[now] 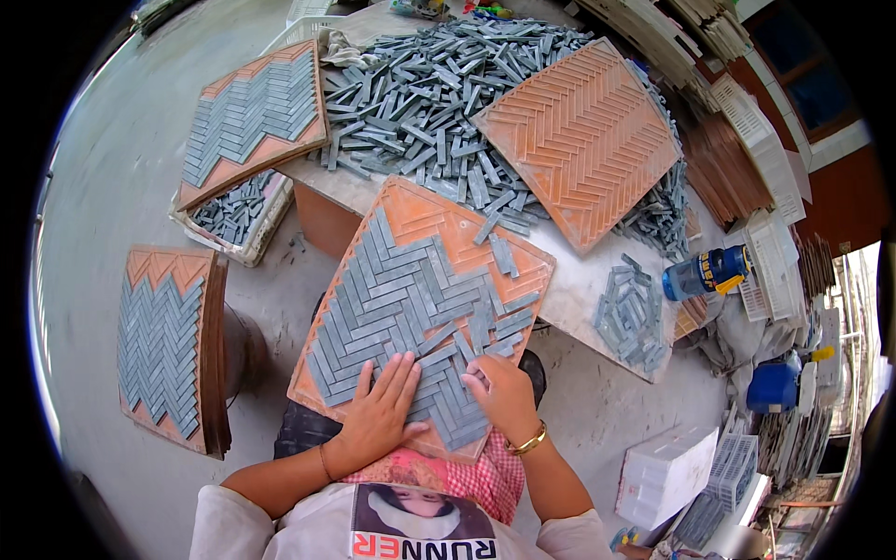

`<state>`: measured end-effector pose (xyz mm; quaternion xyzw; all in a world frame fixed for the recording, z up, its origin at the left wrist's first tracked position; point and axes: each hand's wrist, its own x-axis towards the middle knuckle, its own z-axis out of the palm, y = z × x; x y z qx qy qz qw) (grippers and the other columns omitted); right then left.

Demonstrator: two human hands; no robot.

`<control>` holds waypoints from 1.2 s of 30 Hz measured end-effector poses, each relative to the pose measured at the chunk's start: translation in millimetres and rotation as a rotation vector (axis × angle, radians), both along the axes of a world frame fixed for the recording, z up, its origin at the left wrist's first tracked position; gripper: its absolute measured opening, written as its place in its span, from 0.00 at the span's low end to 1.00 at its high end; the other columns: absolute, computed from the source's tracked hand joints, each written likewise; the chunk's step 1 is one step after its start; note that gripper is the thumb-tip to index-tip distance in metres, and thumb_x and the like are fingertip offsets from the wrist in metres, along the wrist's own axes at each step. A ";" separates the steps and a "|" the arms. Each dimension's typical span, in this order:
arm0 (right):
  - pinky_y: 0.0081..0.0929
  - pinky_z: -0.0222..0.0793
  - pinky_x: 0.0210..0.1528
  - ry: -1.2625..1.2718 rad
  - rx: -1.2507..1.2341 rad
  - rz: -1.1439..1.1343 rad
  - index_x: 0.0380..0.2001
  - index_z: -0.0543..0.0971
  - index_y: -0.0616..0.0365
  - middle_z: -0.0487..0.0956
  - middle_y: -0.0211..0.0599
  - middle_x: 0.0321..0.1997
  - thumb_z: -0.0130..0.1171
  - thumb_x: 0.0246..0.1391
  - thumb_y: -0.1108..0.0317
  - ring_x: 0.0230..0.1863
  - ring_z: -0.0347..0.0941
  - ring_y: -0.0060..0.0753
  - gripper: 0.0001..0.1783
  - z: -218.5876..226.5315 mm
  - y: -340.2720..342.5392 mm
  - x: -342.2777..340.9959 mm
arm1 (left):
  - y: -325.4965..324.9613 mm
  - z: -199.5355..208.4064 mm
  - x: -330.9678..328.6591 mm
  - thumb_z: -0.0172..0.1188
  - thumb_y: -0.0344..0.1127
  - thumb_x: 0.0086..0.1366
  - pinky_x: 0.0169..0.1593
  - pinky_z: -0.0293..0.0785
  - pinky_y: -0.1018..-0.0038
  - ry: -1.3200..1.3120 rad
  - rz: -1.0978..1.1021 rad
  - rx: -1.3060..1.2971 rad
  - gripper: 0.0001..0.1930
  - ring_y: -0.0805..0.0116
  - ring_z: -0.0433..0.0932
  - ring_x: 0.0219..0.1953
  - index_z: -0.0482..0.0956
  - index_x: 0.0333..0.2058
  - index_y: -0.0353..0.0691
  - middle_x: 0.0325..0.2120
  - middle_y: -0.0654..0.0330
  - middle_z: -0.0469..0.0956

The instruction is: The person arranges small gray rectangular tiles onto a patterned board in a herringbone layout. They pick tiles from a nearby pile, place them into the grooves, and occasionally adjust the board or stack completed boards.

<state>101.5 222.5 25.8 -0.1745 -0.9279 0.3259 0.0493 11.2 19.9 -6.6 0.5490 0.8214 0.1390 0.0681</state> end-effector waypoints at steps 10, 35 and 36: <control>0.33 0.70 0.37 0.152 0.149 0.059 0.37 0.75 0.58 0.74 0.39 0.34 0.67 0.40 0.72 0.35 0.72 0.45 0.18 -15.6 -3.1 19.0 | 1.0 -1.4 0.8 0.57 0.59 0.54 0.67 0.39 0.49 -0.022 0.008 0.007 0.47 0.52 0.51 0.68 0.56 0.62 0.28 0.64 0.45 0.54; 0.32 0.70 0.37 0.288 0.198 0.129 0.32 0.78 0.58 0.72 0.36 0.32 0.64 0.42 0.74 0.37 0.72 0.39 0.11 -13.8 8.6 -15.3 | 1.2 -0.1 0.8 0.57 0.58 0.54 0.67 0.38 0.51 -0.022 0.017 -0.005 0.46 0.55 0.51 0.68 0.57 0.62 0.29 0.65 0.47 0.55; 0.31 0.70 0.37 0.284 0.190 0.143 0.33 0.78 0.58 0.73 0.36 0.32 0.65 0.41 0.74 0.36 0.73 0.39 0.12 -14.3 12.0 -19.3 | 1.5 -0.8 0.5 0.58 0.58 0.54 0.67 0.38 0.50 -0.031 0.013 -0.004 0.46 0.53 0.51 0.68 0.56 0.62 0.29 0.65 0.46 0.54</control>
